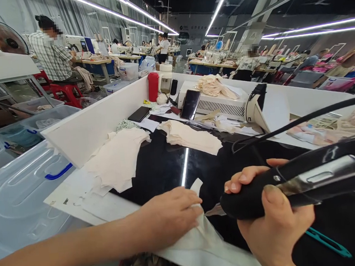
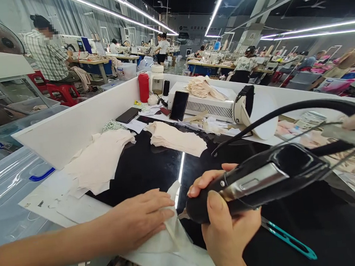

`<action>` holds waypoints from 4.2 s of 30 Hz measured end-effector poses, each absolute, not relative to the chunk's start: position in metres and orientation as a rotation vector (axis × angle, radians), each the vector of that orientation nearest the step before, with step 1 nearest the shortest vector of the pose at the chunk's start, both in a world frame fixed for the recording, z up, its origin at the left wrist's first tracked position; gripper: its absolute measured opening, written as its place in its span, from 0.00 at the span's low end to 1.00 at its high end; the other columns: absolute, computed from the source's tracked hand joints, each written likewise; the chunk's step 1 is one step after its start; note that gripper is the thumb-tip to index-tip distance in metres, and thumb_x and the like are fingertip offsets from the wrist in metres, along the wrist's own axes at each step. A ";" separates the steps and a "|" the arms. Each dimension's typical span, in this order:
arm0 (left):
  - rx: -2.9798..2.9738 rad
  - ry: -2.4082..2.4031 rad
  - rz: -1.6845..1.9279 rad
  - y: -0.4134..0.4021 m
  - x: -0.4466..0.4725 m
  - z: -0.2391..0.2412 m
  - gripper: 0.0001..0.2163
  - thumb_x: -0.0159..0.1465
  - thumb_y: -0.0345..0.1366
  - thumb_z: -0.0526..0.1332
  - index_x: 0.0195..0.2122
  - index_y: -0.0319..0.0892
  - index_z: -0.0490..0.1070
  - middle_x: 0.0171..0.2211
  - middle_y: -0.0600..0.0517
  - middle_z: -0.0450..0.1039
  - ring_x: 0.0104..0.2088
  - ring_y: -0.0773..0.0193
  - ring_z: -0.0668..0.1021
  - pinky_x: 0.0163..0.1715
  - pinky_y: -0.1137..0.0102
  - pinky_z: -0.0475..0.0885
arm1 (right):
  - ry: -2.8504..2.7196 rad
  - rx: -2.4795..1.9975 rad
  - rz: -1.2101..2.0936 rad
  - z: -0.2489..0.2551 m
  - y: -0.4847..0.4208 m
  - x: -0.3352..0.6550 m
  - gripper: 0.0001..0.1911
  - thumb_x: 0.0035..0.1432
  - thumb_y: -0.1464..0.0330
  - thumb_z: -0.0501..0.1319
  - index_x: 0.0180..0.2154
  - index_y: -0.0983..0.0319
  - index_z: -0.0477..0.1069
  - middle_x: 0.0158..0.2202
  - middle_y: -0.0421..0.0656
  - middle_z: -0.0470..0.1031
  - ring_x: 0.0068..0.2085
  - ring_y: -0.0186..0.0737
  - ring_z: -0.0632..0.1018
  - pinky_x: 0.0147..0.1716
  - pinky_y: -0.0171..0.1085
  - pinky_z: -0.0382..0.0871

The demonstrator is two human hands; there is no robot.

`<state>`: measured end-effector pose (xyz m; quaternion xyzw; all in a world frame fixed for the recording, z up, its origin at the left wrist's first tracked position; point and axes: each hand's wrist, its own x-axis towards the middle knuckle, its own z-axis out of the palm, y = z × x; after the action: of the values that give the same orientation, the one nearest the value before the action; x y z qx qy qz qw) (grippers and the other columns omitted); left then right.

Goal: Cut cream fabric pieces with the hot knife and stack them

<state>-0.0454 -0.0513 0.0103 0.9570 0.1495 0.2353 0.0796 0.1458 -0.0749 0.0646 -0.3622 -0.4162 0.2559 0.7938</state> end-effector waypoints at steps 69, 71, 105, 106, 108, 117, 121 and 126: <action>3.050 0.125 0.249 0.006 -0.063 0.024 0.21 0.77 0.51 0.60 0.66 0.51 0.72 0.62 0.38 0.69 0.62 0.49 0.77 0.64 0.55 0.73 | -0.896 -0.714 0.580 0.050 -0.068 0.140 0.19 0.63 0.63 0.73 0.52 0.53 0.70 0.33 0.34 0.79 0.28 0.35 0.79 0.29 0.37 0.76; 3.053 0.122 0.243 0.006 -0.063 0.024 0.21 0.77 0.52 0.59 0.66 0.50 0.72 0.62 0.38 0.69 0.63 0.48 0.76 0.63 0.56 0.73 | -0.892 -0.713 0.576 0.050 -0.065 0.140 0.20 0.63 0.63 0.73 0.52 0.53 0.70 0.33 0.34 0.79 0.28 0.35 0.78 0.30 0.37 0.76; 2.924 0.195 0.278 0.003 -0.063 0.021 0.20 0.76 0.50 0.61 0.64 0.50 0.76 0.69 0.36 0.66 0.62 0.42 0.77 0.64 0.49 0.72 | -0.913 -0.751 0.498 0.047 -0.042 0.136 0.17 0.63 0.60 0.73 0.46 0.56 0.69 0.32 0.34 0.78 0.27 0.35 0.78 0.31 0.39 0.75; 2.922 0.202 0.270 0.003 -0.063 0.022 0.20 0.76 0.50 0.61 0.64 0.50 0.76 0.69 0.36 0.66 0.62 0.41 0.77 0.63 0.49 0.72 | -0.914 -0.758 0.499 0.046 -0.042 0.136 0.17 0.63 0.60 0.73 0.46 0.56 0.69 0.32 0.34 0.78 0.27 0.35 0.78 0.30 0.39 0.75; 2.913 0.210 0.259 0.003 -0.063 0.022 0.20 0.76 0.50 0.62 0.65 0.51 0.76 0.70 0.36 0.65 0.64 0.40 0.76 0.63 0.49 0.73 | -0.910 -0.780 0.495 0.045 -0.043 0.136 0.17 0.63 0.60 0.73 0.47 0.56 0.69 0.32 0.34 0.78 0.27 0.35 0.78 0.30 0.38 0.75; 2.870 0.223 0.309 0.002 -0.062 0.018 0.20 0.76 0.50 0.61 0.64 0.50 0.77 0.71 0.36 0.64 0.66 0.40 0.75 0.64 0.49 0.73 | -0.845 -0.785 0.463 0.052 -0.034 0.138 0.20 0.60 0.60 0.74 0.48 0.56 0.69 0.31 0.34 0.78 0.26 0.36 0.78 0.30 0.40 0.76; 2.866 0.218 0.300 0.002 -0.062 0.020 0.20 0.76 0.49 0.62 0.64 0.50 0.77 0.71 0.36 0.65 0.67 0.40 0.74 0.64 0.49 0.73 | -0.873 -0.782 0.467 0.050 -0.032 0.138 0.20 0.60 0.60 0.74 0.48 0.56 0.69 0.31 0.34 0.77 0.26 0.36 0.78 0.30 0.39 0.76; 2.867 0.242 0.266 0.001 -0.061 0.021 0.20 0.75 0.49 0.63 0.65 0.51 0.76 0.71 0.37 0.65 0.67 0.40 0.74 0.66 0.47 0.72 | -0.898 -0.791 0.468 0.045 -0.030 0.137 0.18 0.62 0.61 0.73 0.49 0.56 0.69 0.32 0.33 0.78 0.27 0.35 0.78 0.31 0.39 0.76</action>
<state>-0.0613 0.0007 0.0211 0.9844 0.0830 0.0913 0.1256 0.1370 -0.0302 0.0449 -0.3687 -0.4189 0.2180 0.8007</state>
